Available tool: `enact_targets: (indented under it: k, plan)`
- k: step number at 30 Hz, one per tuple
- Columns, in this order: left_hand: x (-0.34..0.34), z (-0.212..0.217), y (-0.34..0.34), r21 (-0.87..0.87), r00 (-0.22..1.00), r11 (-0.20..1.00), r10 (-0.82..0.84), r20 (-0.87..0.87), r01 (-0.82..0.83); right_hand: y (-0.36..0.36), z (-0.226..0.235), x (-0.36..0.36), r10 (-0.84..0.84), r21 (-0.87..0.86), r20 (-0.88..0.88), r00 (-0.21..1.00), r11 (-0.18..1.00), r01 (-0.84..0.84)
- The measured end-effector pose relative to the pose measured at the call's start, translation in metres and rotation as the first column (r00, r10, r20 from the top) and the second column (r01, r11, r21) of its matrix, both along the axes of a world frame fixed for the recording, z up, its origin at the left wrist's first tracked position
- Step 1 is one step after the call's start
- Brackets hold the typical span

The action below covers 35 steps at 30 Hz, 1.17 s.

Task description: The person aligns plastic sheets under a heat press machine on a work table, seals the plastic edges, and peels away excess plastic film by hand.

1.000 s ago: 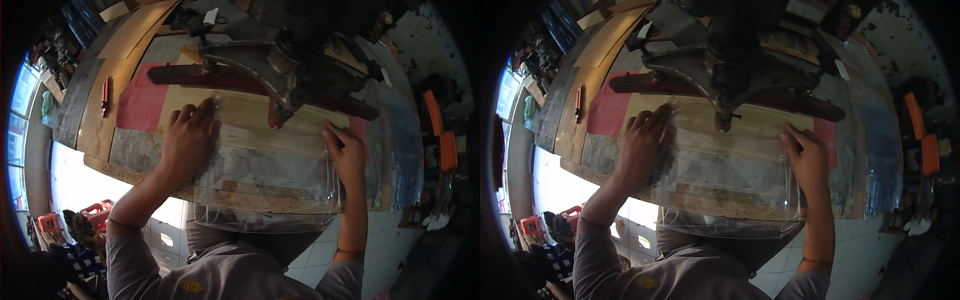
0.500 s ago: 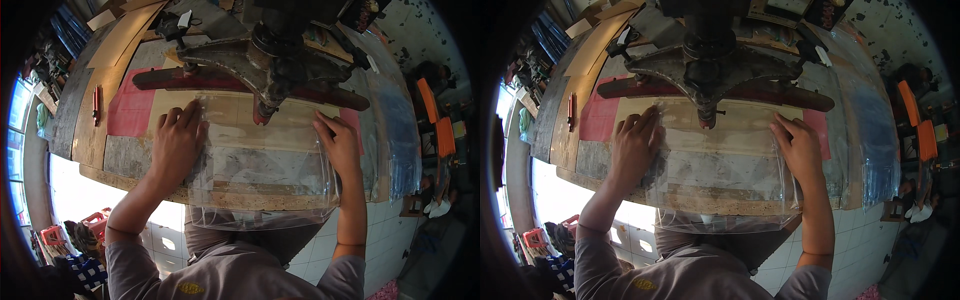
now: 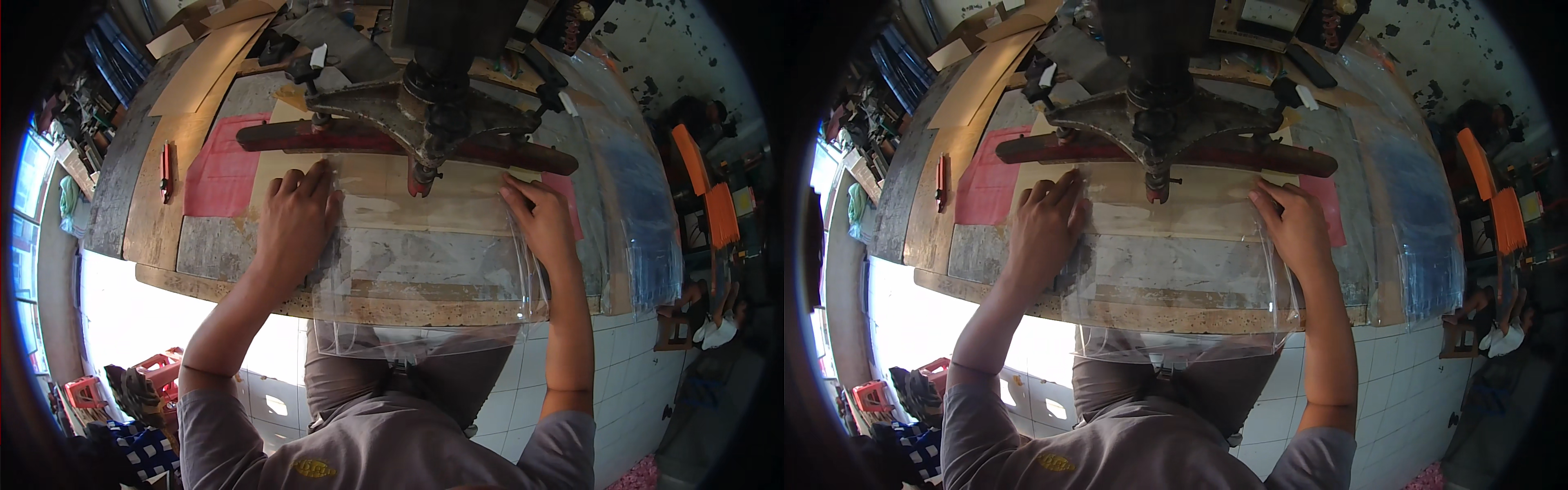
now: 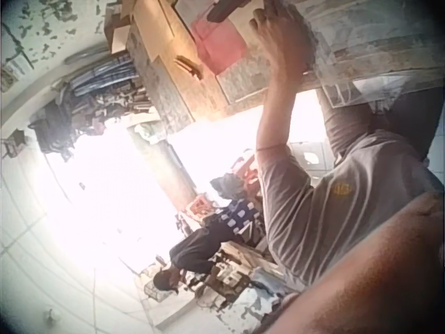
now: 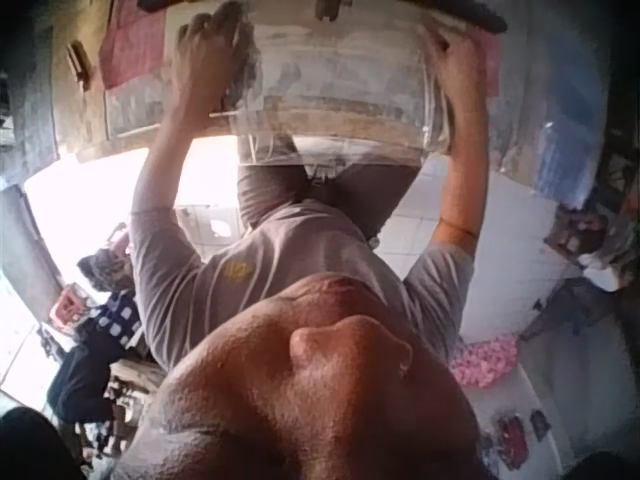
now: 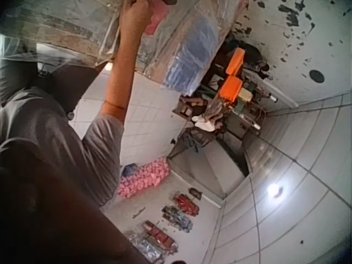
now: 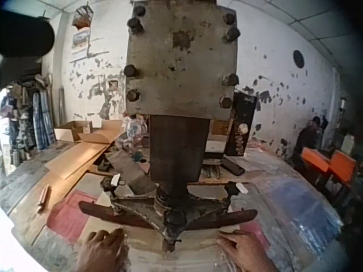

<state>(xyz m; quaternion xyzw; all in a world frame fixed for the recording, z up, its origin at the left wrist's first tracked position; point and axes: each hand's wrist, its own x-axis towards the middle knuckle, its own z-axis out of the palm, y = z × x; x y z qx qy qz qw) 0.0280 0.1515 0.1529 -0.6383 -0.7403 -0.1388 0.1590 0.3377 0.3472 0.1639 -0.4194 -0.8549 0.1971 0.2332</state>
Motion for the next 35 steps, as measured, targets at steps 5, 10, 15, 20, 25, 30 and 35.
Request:
enact_targets:
  k: [5, 10, 15, 20, 25, 30, 35]
  plan:
    - [-0.004, -0.006, -0.001, 0.019, 0.999, 1.000, -0.010, -0.036, 0.011, 0.001, 0.000, 0.000, -0.002, -0.036, 0.010, 1.000, 0.999, 0.002]
    - [-0.008, -0.010, -0.001, 0.006, 0.997, 1.000, 0.028, -0.071, -0.027, 0.005, -0.007, 0.002, 0.075, 0.046, -0.048, 0.996, 0.996, -0.073]
    - [-0.001, -0.005, 0.004, -0.065, 0.995, 0.997, 0.041, -0.093, -0.047, 0.000, -0.004, 0.005, -0.025, -0.005, 0.024, 0.999, 1.000, 0.025]
    - [-0.004, -0.005, -0.002, -0.079, 0.998, 0.996, 0.036, -0.058, -0.041, -0.001, -0.005, 0.001, 0.002, 0.007, 0.037, 0.999, 1.000, -0.002]
    - [-0.002, -0.007, -0.002, -0.082, 0.997, 0.996, 0.032, -0.076, -0.039, 0.000, -0.010, 0.004, -0.003, 0.042, 0.038, 0.999, 0.999, 0.001]
    - [-0.001, -0.008, -0.002, -0.100, 0.997, 0.994, 0.043, -0.057, -0.048, 0.001, -0.012, 0.005, 0.000, 0.029, 0.024, 1.000, 1.000, -0.001]
    - [-0.003, -0.007, -0.001, -0.104, 0.998, 0.993, 0.049, -0.027, -0.052, -0.003, -0.005, 0.000, 0.001, 0.034, 0.017, 1.000, 0.999, -0.002]
